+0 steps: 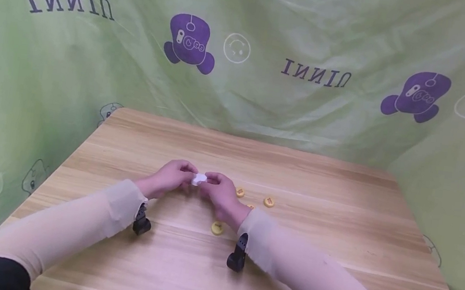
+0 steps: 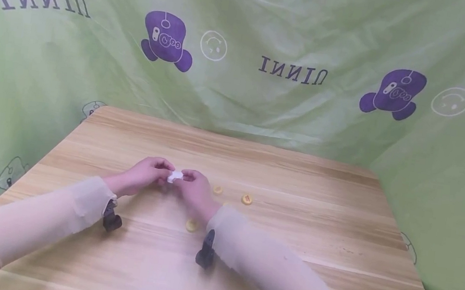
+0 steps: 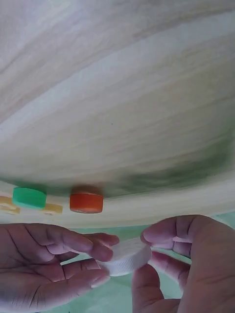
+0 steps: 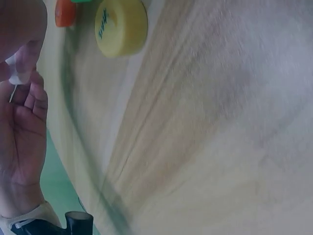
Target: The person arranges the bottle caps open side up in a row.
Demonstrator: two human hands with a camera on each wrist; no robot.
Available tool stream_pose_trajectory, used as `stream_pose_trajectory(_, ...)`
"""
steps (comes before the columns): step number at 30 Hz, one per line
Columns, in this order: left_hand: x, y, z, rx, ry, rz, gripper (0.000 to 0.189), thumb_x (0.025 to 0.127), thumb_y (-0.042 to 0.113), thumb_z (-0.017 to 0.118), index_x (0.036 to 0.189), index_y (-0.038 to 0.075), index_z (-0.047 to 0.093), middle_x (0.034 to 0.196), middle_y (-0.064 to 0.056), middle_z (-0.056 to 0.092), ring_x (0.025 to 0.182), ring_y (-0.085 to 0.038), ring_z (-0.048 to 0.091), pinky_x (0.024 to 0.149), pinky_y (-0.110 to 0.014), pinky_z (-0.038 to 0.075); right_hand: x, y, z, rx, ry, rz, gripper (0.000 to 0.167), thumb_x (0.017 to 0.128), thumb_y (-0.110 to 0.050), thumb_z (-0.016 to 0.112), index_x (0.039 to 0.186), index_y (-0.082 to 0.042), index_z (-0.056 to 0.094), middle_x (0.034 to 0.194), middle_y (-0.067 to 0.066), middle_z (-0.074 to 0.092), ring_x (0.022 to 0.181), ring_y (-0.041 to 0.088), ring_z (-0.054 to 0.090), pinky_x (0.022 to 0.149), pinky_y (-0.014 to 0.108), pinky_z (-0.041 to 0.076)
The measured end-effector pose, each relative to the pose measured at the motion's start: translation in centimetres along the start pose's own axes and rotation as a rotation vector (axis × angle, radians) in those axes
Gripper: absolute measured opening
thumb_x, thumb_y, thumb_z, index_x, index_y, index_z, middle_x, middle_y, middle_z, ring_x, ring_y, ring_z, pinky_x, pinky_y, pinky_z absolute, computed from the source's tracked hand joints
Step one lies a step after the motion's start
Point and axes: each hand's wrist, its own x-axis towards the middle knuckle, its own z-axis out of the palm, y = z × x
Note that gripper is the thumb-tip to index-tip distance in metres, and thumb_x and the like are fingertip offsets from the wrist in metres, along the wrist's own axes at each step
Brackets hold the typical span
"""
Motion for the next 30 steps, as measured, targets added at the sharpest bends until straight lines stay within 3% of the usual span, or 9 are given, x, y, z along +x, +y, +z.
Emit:
stream_pose_trajectory(3, 0.2, 0.3, 0.0, -0.030, 0.029, 0.014, 0.024, 0.103, 0.002, 0.055, 0.121, -0.014, 0.060, 0.111, -0.020, 0.065, 0.100, -0.027, 0.062, 0.094, -0.043, 0.056, 0.5, -0.4, -0.2, -0.039, 0.007, -0.010, 0.038, 0.096, 0.000, 0.068, 0.133, 0.006, 0.059, 0.118, 0.020, 0.066, 0.108, 0.036, 0.067, 0.095, 0.040, 0.058)
stream_pose_trajectory(6, 0.3, 0.6, -0.2, -0.059, 0.027, 0.022, 0.031, 0.105, 0.003, 0.052, 0.129, -0.016, 0.056, 0.125, -0.027, 0.062, 0.114, -0.036, 0.060, 0.104, -0.047, 0.051, 1.0, -0.9, -0.5, -0.061, 0.017, 0.004, 0.033, 0.100, -0.008, 0.067, 0.129, 0.004, 0.062, 0.118, 0.018, 0.068, 0.106, 0.033, 0.068, 0.091, 0.038, 0.059)
stream_pose_trajectory(10, 0.5, 0.8, -0.2, -0.113, 0.024, 0.021, 0.039, 0.106, 0.004, 0.051, 0.139, -0.016, 0.050, 0.139, -0.031, 0.055, 0.129, -0.042, 0.054, 0.112, -0.048, 0.045, 1.8, -1.4, -0.8, -0.085, 0.032, 0.029, 0.028, 0.102, -0.017, 0.065, 0.124, 0.000, 0.065, 0.115, 0.017, 0.069, 0.094, 0.025, 0.068, 0.077, 0.032, 0.059)
stream_pose_trajectory(14, 1.0, 0.9, -0.1, -0.193, 0.048, 0.020, 0.039, 0.106, 0.003, 0.052, 0.138, -0.019, 0.048, 0.138, -0.034, 0.054, 0.131, -0.043, 0.053, 0.112, -0.045, 0.046, 2.6, -1.7, -0.7, -0.113, 0.033, 0.027, 0.030, 0.104, -0.022, 0.064, 0.125, -0.001, 0.065, 0.113, 0.019, 0.070, 0.082, 0.019, 0.062, 0.056, 0.025, 0.050)
stream_pose_trajectory(18, 1.5, 0.8, -0.1, -0.277, 0.075, 0.004, 0.034, 0.107, 0.002, 0.049, 0.133, -0.020, 0.048, 0.136, -0.034, 0.053, 0.130, -0.042, 0.054, 0.111, -0.043, 0.047, 3.1, -1.7, -0.2, -0.128, 0.041, 0.021, 0.033, 0.103, -0.025, 0.065, 0.128, -0.003, 0.064, 0.113, 0.018, 0.070, 0.080, 0.018, 0.060, 0.046, 0.022, 0.041)
stream_pose_trajectory(21, 1.8, 0.7, -0.2, -0.324, 0.085, -0.022, 0.033, 0.109, 0.004, 0.046, 0.132, -0.019, 0.048, 0.135, -0.032, 0.053, 0.124, -0.037, 0.058, 0.111, -0.043, 0.047, 3.4, -1.8, 0.2, -0.133, 0.059, -0.005, 0.031, 0.103, -0.023, 0.066, 0.127, -0.003, 0.066, 0.113, 0.014, 0.070, 0.088, 0.020, 0.064, 0.055, 0.022, 0.050)
stream_pose_trajectory(25, 2.1, 0.6, -0.4, -0.366, 0.111, -0.053, 0.029, 0.110, 0.006, 0.045, 0.131, -0.014, 0.047, 0.131, -0.027, 0.054, 0.110, -0.027, 0.062, 0.110, -0.043, 0.048, 4.2, -1.9, 0.7, -0.132, 0.078, -0.073, 0.025, 0.102, -0.018, 0.066, 0.121, -0.001, 0.066, 0.113, 0.012, 0.068, 0.103, 0.029, 0.068, 0.086, 0.030, 0.059)
stream_pose_trajectory(30, 2.5, 0.7, -0.5, -0.412, 0.158, -0.059, 0.029, 0.110, 0.009, 0.046, 0.131, -0.011, 0.043, 0.134, -0.027, 0.052, 0.114, -0.029, 0.062, 0.109, -0.040, 0.049, 4.9, -2.4, 0.8, -0.164, 0.092, -0.128, 0.019, 0.102, -0.013, 0.064, 0.117, -0.001, 0.064, 0.107, 0.012, 0.066, 0.101, 0.034, 0.068, 0.086, 0.034, 0.060)
